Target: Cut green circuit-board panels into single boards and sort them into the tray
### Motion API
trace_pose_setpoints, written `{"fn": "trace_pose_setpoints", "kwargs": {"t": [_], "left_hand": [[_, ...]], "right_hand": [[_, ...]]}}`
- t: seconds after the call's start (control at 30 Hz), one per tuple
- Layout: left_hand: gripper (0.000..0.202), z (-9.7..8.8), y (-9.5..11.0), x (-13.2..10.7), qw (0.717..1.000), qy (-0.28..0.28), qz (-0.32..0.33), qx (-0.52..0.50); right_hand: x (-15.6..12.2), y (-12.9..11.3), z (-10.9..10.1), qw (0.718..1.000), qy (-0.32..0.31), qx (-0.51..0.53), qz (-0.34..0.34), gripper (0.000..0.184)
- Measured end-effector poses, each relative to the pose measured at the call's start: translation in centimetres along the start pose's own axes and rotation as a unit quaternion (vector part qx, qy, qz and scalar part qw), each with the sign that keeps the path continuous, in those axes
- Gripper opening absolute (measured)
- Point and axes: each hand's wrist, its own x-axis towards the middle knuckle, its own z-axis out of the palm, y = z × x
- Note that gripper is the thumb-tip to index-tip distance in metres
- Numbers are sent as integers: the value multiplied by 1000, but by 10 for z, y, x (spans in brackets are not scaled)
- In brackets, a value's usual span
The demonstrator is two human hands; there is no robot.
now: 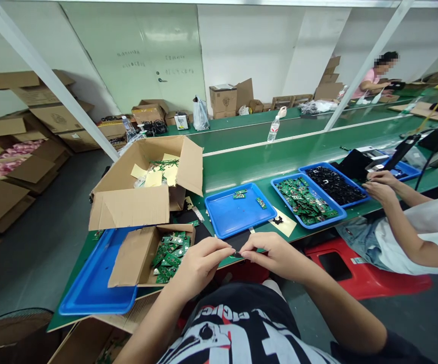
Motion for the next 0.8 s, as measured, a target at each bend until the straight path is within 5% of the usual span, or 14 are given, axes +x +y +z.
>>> {"fn": "trace_pose_setpoints", "kwargs": {"t": [0.8], "left_hand": [[34, 7, -5, -3, 994, 72, -18, -85]], "right_hand": [[9, -3, 7, 996, 33, 78, 20, 12]]}}
